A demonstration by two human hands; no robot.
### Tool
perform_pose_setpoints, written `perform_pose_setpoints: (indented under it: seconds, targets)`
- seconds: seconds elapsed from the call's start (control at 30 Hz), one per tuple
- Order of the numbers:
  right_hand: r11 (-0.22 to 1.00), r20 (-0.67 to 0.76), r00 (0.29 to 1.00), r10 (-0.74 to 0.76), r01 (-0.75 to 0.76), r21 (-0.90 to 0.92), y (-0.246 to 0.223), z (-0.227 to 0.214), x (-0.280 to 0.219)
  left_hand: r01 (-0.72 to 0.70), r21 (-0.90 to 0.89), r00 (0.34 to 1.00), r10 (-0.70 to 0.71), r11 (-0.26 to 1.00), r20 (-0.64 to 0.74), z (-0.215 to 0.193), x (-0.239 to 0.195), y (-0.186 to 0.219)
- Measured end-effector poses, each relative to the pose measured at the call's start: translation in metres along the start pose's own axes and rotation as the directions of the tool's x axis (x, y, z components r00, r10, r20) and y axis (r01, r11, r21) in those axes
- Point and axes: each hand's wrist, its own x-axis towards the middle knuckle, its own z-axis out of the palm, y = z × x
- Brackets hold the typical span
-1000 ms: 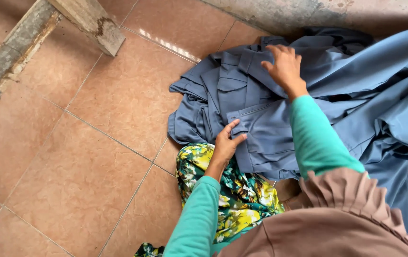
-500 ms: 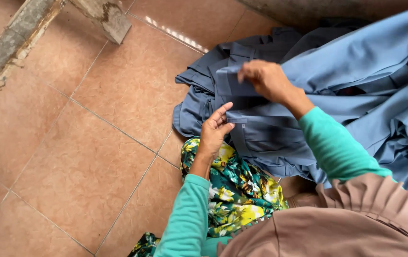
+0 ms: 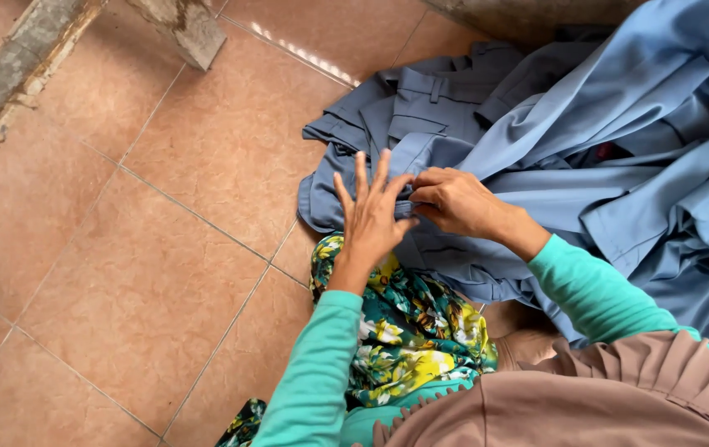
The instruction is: A person sitting on the floor folds several pairs of blue trousers into neat rectangular shapes.
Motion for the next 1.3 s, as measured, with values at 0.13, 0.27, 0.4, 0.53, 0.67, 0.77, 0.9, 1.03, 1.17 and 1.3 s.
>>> perform_pose_setpoints:
  seconds: [0.13,0.27,0.4,0.53,0.67,0.77,0.9,1.03,1.17,1.3]
  targets:
    - [0.973,0.103,0.994,0.048,-0.023,-0.229,0.009,-0.022,-0.004,-0.113,0.212,0.992,0.122,0.971,-0.033,0.026,0.021,-0.025]
    - [0.828,0.228,0.942,0.248,-0.084,-0.554,0.052,-0.035,-0.025,0.017,0.228,1.0,-0.016,0.973,-0.008,0.025,0.024,-0.074]
    - [0.746,0.215,0.928,0.305,-0.092,-0.659,0.096,-0.03,-0.04,0.278,0.141,0.956,-0.288,0.95,0.051,-0.074,0.022,-0.072]
    - [0.721,0.107,0.962,0.251,-0.112,-0.683,0.123,-0.021,-0.014,0.254,0.269,0.966,-0.231,0.929,-0.115,-0.107,0.026,-0.126]
    - [0.849,-0.133,0.98,-0.152,0.06,-0.526,0.115,-0.072,0.073,0.183,0.566,0.923,0.058,0.804,-0.38,-0.152,0.038,-0.156]
    - [0.848,-0.39,0.9,-0.194,-0.046,-0.528,0.076,-0.091,0.12,0.185,0.598,0.824,0.209,0.78,-0.527,-0.213,0.03,-0.145]
    - [0.858,-0.312,0.914,-0.261,0.072,-0.508,0.054,-0.029,0.139,0.252,0.589,0.777,0.202,0.767,-0.596,-0.244,-0.02,-0.19]
    - [0.813,-0.068,0.989,-0.13,0.067,-0.578,0.072,0.09,0.108,0.413,0.504,0.872,-0.169,0.758,-0.46,-0.213,-0.091,-0.269]
    - [0.859,0.07,0.997,-0.041,0.071,-0.507,0.068,0.146,0.12,0.549,0.396,0.832,-0.432,0.736,-0.349,-0.163,-0.155,-0.323]
    - [0.745,-0.011,0.986,-0.167,0.119,-0.657,0.058,0.125,0.215,0.617,0.36,0.78,-0.484,0.7,-0.397,-0.181,-0.179,-0.327]
